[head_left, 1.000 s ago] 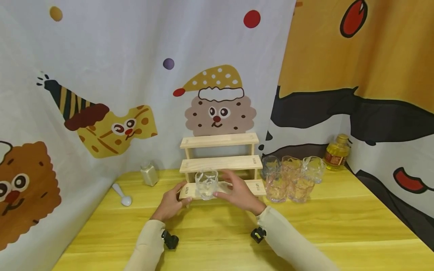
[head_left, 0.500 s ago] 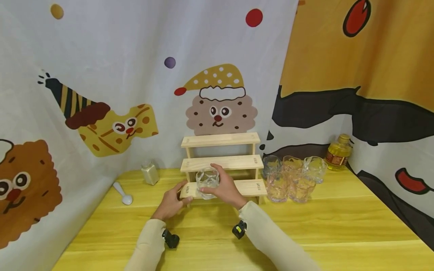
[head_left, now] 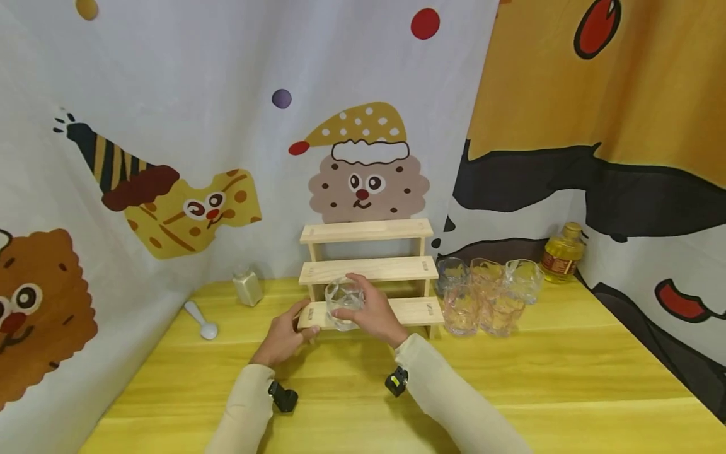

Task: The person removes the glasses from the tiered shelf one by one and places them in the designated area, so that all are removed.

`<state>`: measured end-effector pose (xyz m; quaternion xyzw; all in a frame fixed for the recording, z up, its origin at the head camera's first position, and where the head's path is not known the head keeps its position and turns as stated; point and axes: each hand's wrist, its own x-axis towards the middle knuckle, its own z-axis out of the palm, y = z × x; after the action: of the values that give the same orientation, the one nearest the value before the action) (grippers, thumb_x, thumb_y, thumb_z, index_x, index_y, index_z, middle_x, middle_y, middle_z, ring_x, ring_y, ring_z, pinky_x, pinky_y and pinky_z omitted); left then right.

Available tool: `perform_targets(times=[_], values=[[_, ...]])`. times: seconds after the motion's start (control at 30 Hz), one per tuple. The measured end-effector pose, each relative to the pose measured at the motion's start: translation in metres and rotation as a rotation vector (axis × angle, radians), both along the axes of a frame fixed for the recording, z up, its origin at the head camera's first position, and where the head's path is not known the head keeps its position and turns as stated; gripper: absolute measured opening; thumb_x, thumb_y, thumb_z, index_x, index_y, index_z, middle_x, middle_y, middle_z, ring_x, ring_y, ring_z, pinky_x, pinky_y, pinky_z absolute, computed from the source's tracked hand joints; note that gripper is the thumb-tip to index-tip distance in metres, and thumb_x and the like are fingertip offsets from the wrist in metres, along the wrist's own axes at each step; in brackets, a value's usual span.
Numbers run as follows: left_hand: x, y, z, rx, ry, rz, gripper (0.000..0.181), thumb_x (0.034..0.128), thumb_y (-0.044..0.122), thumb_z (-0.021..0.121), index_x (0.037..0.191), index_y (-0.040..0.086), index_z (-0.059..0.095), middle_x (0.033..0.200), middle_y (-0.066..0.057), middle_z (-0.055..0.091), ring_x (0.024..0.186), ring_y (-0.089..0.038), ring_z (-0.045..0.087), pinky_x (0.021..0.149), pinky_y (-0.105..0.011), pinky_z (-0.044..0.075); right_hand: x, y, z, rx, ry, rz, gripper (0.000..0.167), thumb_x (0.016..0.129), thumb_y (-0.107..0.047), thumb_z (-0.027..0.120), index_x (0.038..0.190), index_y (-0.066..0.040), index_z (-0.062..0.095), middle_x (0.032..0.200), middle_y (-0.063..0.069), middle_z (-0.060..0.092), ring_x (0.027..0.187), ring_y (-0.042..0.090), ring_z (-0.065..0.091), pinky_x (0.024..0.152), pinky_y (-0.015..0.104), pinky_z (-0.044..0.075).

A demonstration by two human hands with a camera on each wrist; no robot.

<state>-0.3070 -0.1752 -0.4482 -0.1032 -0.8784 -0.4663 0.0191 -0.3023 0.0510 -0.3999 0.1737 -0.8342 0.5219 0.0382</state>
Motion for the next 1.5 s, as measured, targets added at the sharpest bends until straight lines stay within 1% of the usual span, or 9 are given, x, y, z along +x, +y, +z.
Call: perform_targets(times=[0.2, 0.33, 0.47, 0.67, 0.83, 1.1, 1.27, 1.37, 1.5], values=[[-0.001, 0.0, 0.002, 0.005, 0.0, -0.02, 0.067, 0.0939, 0.015, 0.071, 0.153, 0.008, 0.041, 0.145, -0.027, 0.053, 0.127, -0.04, 0.061, 0.092, -0.041, 0.058, 0.002, 0.002, 0.003, 0.049, 0.03, -0.026, 0.082, 0.082, -0.033, 0.082, 0.152, -0.016, 0.043, 0.142, 0.014, 0.059, 0.125, 0.035, 0.06, 0.106, 0.057, 0.047], [0.001, 0.0, 0.001, -0.013, -0.003, 0.002, 0.068, 0.0935, 0.016, 0.071, 0.153, 0.009, 0.041, 0.146, -0.027, 0.052, 0.128, -0.042, 0.059, 0.098, -0.046, 0.055, 0.006, 0.003, 0.005, 0.072, 0.045, -0.027, 0.082, 0.081, -0.032, 0.083, 0.151, -0.014, 0.044, 0.139, 0.016, 0.061, 0.121, 0.036, 0.062, 0.104, 0.056, 0.049], [0.003, 0.0, 0.002, -0.022, 0.008, 0.017, 0.067, 0.0931, 0.016, 0.072, 0.153, 0.009, 0.042, 0.144, -0.027, 0.054, 0.126, -0.042, 0.061, 0.098, -0.049, 0.055, 0.012, 0.007, 0.007, 0.104, 0.071, -0.023, 0.079, 0.081, -0.033, 0.083, 0.149, -0.015, 0.046, 0.137, 0.018, 0.062, 0.12, 0.037, 0.062, 0.101, 0.057, 0.05], [0.006, 0.003, 0.0, -0.044, 0.001, 0.017, 0.068, 0.0927, 0.017, 0.072, 0.153, 0.007, 0.041, 0.143, -0.027, 0.056, 0.123, -0.039, 0.063, 0.096, -0.046, 0.056, 0.029, 0.02, 0.004, 0.16, 0.093, -0.003, 0.081, 0.08, -0.034, 0.085, 0.148, -0.014, 0.047, 0.136, 0.016, 0.064, 0.116, 0.033, 0.065, 0.097, 0.053, 0.054], [0.004, 0.002, 0.002, -0.032, -0.002, 0.004, 0.068, 0.0933, 0.017, 0.071, 0.154, 0.007, 0.04, 0.14, -0.027, 0.058, 0.122, -0.036, 0.065, 0.092, -0.041, 0.057, 0.041, 0.036, 0.008, 0.156, 0.095, -0.017, 0.083, 0.076, -0.034, 0.088, 0.147, -0.013, 0.049, 0.126, 0.014, 0.068, 0.105, 0.028, 0.068, 0.089, 0.048, 0.056], [0.003, -0.002, 0.006, -0.04, 0.017, -0.022, 0.068, 0.0934, 0.017, 0.072, 0.153, 0.005, 0.04, 0.14, -0.031, 0.057, 0.124, -0.04, 0.063, 0.096, -0.046, 0.056, 0.055, 0.067, 0.011, 0.175, 0.055, -0.034, 0.084, 0.074, -0.035, 0.089, 0.145, -0.017, 0.05, 0.126, 0.011, 0.068, 0.098, 0.021, 0.067, 0.079, 0.039, 0.055], [0.003, -0.002, 0.005, -0.03, 0.017, -0.014, 0.068, 0.0929, 0.016, 0.072, 0.152, 0.005, 0.042, 0.139, -0.029, 0.058, 0.124, -0.039, 0.063, 0.097, -0.045, 0.056, 0.065, 0.093, 0.006, 0.19, -0.005, -0.02, 0.084, 0.075, -0.033, 0.089, 0.147, -0.016, 0.048, 0.114, 0.011, 0.069, 0.069, 0.013, 0.054, 0.062, 0.029, 0.046], [0.003, -0.001, 0.004, -0.033, 0.023, -0.006, 0.067, 0.0927, 0.016, 0.072, 0.152, 0.005, 0.043, 0.137, -0.028, 0.06, 0.121, -0.037, 0.065, 0.096, -0.045, 0.056, 0.072, 0.113, 0.004, 0.199, -0.025, -0.035, 0.085, 0.076, -0.032, 0.088, 0.148, -0.014, 0.047, 0.115, 0.012, 0.068, 0.072, 0.015, 0.055, 0.063, 0.03, 0.047], [0.003, -0.002, 0.004, -0.027, 0.022, 0.0, 0.067, 0.0927, 0.017, 0.072, 0.152, 0.006, 0.043, 0.137, -0.028, 0.06, 0.121, -0.035, 0.065, 0.096, -0.044, 0.056, 0.08, 0.139, 0.004, 0.221, -0.017, -0.072, 0.085, 0.076, -0.037, 0.087, 0.147, -0.011, 0.047, 0.131, 0.013, 0.063, 0.107, 0.025, 0.064, 0.081, 0.041, 0.053]])
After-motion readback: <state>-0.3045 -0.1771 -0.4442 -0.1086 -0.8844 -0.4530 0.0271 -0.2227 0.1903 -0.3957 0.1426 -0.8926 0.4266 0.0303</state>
